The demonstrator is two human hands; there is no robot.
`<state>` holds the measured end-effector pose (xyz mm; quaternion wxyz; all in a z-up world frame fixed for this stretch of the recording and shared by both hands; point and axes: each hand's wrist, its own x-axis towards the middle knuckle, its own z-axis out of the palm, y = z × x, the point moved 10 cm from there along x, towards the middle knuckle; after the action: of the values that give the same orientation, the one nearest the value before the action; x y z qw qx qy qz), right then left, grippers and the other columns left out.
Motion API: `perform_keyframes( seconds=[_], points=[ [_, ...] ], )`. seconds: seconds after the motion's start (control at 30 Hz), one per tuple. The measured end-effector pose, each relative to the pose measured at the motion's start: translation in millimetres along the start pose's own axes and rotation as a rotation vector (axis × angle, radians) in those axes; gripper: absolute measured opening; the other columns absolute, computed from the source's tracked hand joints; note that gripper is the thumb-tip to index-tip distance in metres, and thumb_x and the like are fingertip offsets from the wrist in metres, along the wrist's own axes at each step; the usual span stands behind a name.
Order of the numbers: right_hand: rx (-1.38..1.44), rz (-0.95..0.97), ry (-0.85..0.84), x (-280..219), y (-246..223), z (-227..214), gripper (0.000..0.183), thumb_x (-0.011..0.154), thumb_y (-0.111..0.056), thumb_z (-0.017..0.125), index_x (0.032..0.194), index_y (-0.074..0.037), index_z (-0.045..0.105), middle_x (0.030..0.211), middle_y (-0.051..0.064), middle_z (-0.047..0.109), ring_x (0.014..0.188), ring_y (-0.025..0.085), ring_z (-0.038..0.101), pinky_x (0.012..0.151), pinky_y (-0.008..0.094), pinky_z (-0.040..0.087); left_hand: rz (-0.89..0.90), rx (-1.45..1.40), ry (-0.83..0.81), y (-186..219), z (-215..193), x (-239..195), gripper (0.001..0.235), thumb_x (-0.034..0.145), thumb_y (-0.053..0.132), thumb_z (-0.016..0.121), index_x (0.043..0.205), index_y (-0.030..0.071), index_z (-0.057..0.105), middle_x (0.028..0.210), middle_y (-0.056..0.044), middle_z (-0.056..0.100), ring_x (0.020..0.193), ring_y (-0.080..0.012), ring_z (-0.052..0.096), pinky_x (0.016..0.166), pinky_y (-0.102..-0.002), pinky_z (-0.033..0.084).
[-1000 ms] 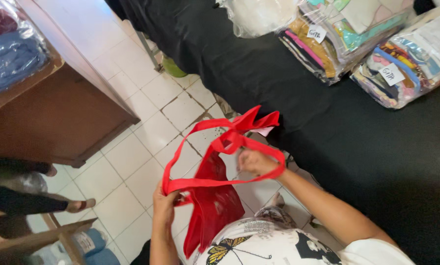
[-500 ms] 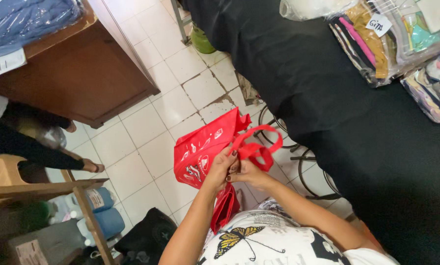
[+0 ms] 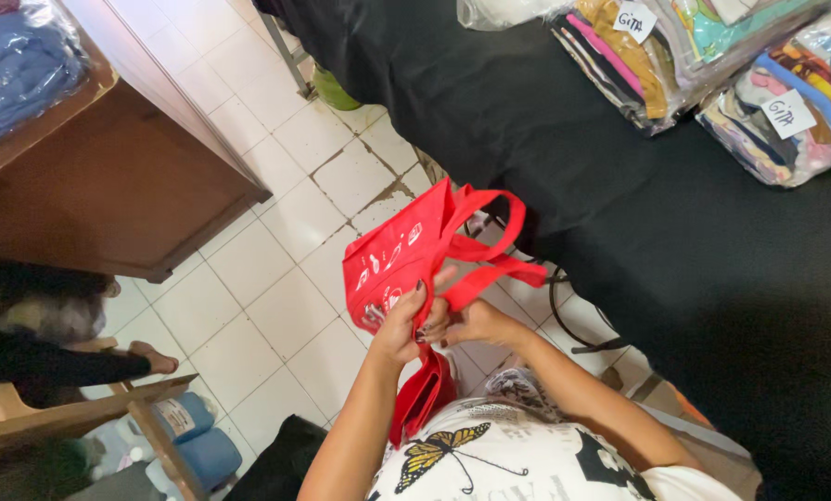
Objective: The person staples a plastic-wrapped bundle of folded clothes on a table using a yellow stapler. They then pick up a red tote bag, open it, and place the wrapped bundle inside. The person continues to handle other wrapped items and the bag on the table.
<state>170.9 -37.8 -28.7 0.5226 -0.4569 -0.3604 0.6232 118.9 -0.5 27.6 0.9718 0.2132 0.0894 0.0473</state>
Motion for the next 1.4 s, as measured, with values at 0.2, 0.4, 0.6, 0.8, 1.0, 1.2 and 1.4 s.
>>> perform_keyframes(
  seconds=[0.2, 0.4, 0.6, 0.8, 1.0, 1.2, 1.4],
  points=[
    [0.107, -0.062, 0.661, -75.2, -3.5, -134.7, 0.035, 0.108, -0.022, 0.051, 0.077, -0.007, 0.057, 0.074, 0.002, 0.061, 0.066, 0.016, 0.057, 0.062, 0.031, 0.046, 0.644, 0.000, 0.504, 123.1, -109.7, -70.4, 0.043, 0.106, 0.043, 0.051, 0.133, 0.010, 0.056, 0.064, 0.006, 0.034, 0.054, -0.0063, 0.027, 0.049, -0.023, 0.023],
    [0.787, -0.560, 0.537, -170.1, -90.3, -153.8, 0.056, 0.117, -0.039, 0.045, 0.067, -0.016, 0.035, 0.064, 0.001, 0.034, 0.068, 0.016, 0.038, 0.069, 0.032, 0.033, 0.712, 0.496, 1.323, 170.1, -269.0, -270.5, 0.050, 0.113, 0.044, 0.051, 0.140, 0.002, 0.054, 0.076, 0.000, 0.043, 0.058, -0.0139, 0.035, 0.050, -0.034, 0.029],
    [0.676, -0.314, 0.132, -111.1, -74.4, -55.6, 0.059, 0.104, -0.040, 0.055, 0.058, -0.014, 0.029, 0.059, 0.003, 0.029, 0.064, 0.021, 0.033, 0.066, 0.037, 0.032, 0.642, 1.892, 1.448, 130.5, -137.8, -224.1, 0.104, 0.089, 0.043, 0.079, 0.155, -0.017, 0.026, 0.160, -0.039, 0.033, 0.151, -0.0480, 0.033, 0.125, -0.051, 0.023],
    [0.428, -0.142, -0.216, -101.4, -110.4, 28.9, 0.059, 0.097, -0.040, 0.065, 0.055, -0.009, 0.036, 0.058, 0.010, 0.039, 0.060, 0.025, 0.039, 0.060, 0.040, 0.034, 0.233, 1.384, 0.905, 122.3, -108.9, -53.9, 0.086, 0.092, 0.046, 0.064, 0.165, 0.014, 0.033, 0.171, -0.014, 0.028, 0.158, -0.0380, 0.018, 0.118, -0.066, 0.015],
    [0.411, -0.260, -0.196, -141.1, -133.9, -8.1, 0.061, 0.099, -0.037, 0.064, 0.054, -0.010, 0.033, 0.052, 0.006, 0.033, 0.054, 0.022, 0.034, 0.056, 0.037, 0.030, 0.006, 1.164, 0.794, 107.3, -62.1, -29.0, 0.062, 0.093, 0.040, 0.066, 0.144, 0.010, 0.052, 0.125, -0.014, 0.072, 0.114, -0.0264, 0.068, 0.100, -0.041, 0.052],
    [0.315, -0.302, 0.396, -211.5, -99.3, -173.8, 0.048, 0.108, -0.030, 0.058, 0.066, -0.010, 0.050, 0.071, 0.004, 0.052, 0.073, 0.022, 0.050, 0.076, 0.034, 0.045, 0.398, 0.666, 0.724, 44.0, -104.2, -51.0, 0.033, 0.100, 0.017, 0.060, 0.126, -0.002, 0.067, 0.114, -0.006, 0.074, 0.099, -0.0152, 0.068, 0.085, -0.032, 0.055],
    [-0.522, -0.203, 1.305, -351.4, -140.8, -331.9, 0.062, 0.085, -0.017, 0.079, 0.140, -0.003, 0.054, 0.123, 0.014, 0.062, 0.109, 0.022, 0.062, 0.081, 0.029, 0.056, 0.195, 1.087, 0.753, -16.0, -27.0, 9.4, 0.055, 0.085, 0.015, 0.079, 0.132, -0.003, 0.056, 0.114, -0.013, 0.077, 0.102, -0.0159, 0.071, 0.089, -0.029, 0.054]
  ],
)
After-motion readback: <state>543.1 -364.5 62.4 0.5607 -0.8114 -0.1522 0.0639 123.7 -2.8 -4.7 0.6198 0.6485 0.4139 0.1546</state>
